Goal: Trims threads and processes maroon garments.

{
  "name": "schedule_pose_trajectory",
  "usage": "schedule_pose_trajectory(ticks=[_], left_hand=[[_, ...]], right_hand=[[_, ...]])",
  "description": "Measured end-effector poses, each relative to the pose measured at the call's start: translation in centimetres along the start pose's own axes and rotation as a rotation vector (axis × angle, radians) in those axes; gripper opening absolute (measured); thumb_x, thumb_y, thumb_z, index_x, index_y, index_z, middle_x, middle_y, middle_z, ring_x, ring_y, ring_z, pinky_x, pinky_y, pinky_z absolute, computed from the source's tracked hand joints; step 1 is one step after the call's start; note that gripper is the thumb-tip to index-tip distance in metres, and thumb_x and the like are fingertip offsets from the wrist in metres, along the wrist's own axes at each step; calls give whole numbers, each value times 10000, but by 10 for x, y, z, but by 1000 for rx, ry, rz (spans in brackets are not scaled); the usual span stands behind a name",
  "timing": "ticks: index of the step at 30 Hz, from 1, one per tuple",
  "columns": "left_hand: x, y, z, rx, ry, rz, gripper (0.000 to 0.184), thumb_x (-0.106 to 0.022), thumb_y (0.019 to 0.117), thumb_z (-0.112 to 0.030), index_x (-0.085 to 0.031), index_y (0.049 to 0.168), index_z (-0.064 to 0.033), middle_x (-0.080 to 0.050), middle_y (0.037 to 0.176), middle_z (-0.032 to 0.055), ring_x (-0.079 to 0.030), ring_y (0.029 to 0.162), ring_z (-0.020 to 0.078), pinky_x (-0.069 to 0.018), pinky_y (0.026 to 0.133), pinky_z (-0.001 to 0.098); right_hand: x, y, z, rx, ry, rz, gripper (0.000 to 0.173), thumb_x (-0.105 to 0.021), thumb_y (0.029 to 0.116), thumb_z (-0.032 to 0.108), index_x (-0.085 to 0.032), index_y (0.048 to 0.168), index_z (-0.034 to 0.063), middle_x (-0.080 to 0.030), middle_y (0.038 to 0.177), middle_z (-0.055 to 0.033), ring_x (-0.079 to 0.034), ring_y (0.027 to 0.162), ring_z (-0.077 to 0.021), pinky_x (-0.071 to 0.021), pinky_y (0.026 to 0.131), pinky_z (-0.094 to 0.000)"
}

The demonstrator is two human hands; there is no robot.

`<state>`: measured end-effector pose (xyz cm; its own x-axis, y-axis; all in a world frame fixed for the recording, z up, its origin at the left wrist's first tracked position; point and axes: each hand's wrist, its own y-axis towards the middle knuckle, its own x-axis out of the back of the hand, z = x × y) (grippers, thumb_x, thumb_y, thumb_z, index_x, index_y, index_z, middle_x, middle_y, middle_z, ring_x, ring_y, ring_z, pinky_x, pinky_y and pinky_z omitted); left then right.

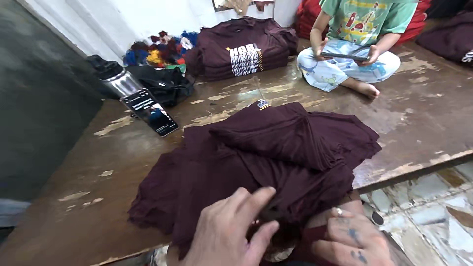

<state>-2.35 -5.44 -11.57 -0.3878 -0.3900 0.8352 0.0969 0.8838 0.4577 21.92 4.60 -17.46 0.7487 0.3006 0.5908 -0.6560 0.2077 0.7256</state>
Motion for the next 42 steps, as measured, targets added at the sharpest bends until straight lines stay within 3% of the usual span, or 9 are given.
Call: schedule_pose_trajectory(ticks=[2,5,8,14,20,25,29,37,42], left_hand=[[-23,-8,0,243,-275,-86,412,-677,931,-468,-705,1095,-91,-609,701,-3,-527,541,46,-441,476,213],[-54,-15,-2,255,-715,-55,261,-683,965,-247,-680,883,1,-630,754,34,-578,653,27,-497,594,177],[-55,-16,-3,313,-1152,-25,188,-599,1026,-238,-593,943,-70,-544,706,-55,-534,583,-31,-477,556,148],[-63,-21,8,362,-1530,67,113,-599,1032,-296,-561,983,-202,-585,676,-115,-588,564,-31,-508,559,147],[-62,-18,10,321,-1496,118,160,-609,1023,-354,-570,982,-205,-579,664,-110,-589,552,-27,-518,539,154],[-45,-12,13,232,-789,12,227,-550,1046,-276,-584,972,-64,-574,667,-20,-557,536,5,-485,501,170],[-28,-6,4,53,-11,-22,388,-591,943,-328,-659,1233,-80,-688,896,88,-677,670,218,-531,500,394],[-17,-8,-12,-295,192,43,287,-550,938,-142,-759,1132,-175,-672,803,23,-587,611,189,-405,485,319],[-23,-10,1,108,-180,-119,379,-572,1015,-387,-660,1230,-87,-639,856,34,-591,695,71,-485,586,209]], right_hand=[[-2,3,-9,-41,-81,-65,525,-441,1036,586,-654,876,133,-589,731,-40,-620,765,-143,-515,812,-259],[-25,11,-25,-90,-252,-20,535,-427,1031,611,-674,932,148,-650,822,-31,-641,884,-164,-498,883,-331],[-23,17,-19,-118,-223,49,313,-556,1033,296,-672,828,90,-688,752,-83,-669,786,-205,-518,800,-345],[-1,14,-19,-135,135,140,331,-453,1103,266,-609,922,37,-743,935,-129,-685,1132,-103,-394,1144,-290],[-24,11,-17,-174,-151,28,341,-504,1061,402,-650,962,111,-617,769,-49,-606,786,-154,-484,797,-282],[-11,7,-20,-74,-8,37,295,-429,1108,297,-585,945,107,-702,961,-31,-668,1143,-88,-463,1123,-317],[-13,-2,-16,-47,58,-2,184,-555,1050,269,-600,941,129,-606,937,-25,-636,1058,-128,-440,1146,-390],[-20,-5,-4,-25,84,-114,142,-615,1021,257,-617,922,156,-539,803,1,-601,861,-105,-442,1102,-359],[-9,-1,-3,15,112,-146,363,-569,1053,361,-591,788,114,-549,718,-36,-626,787,-132,-538,909,-280]])
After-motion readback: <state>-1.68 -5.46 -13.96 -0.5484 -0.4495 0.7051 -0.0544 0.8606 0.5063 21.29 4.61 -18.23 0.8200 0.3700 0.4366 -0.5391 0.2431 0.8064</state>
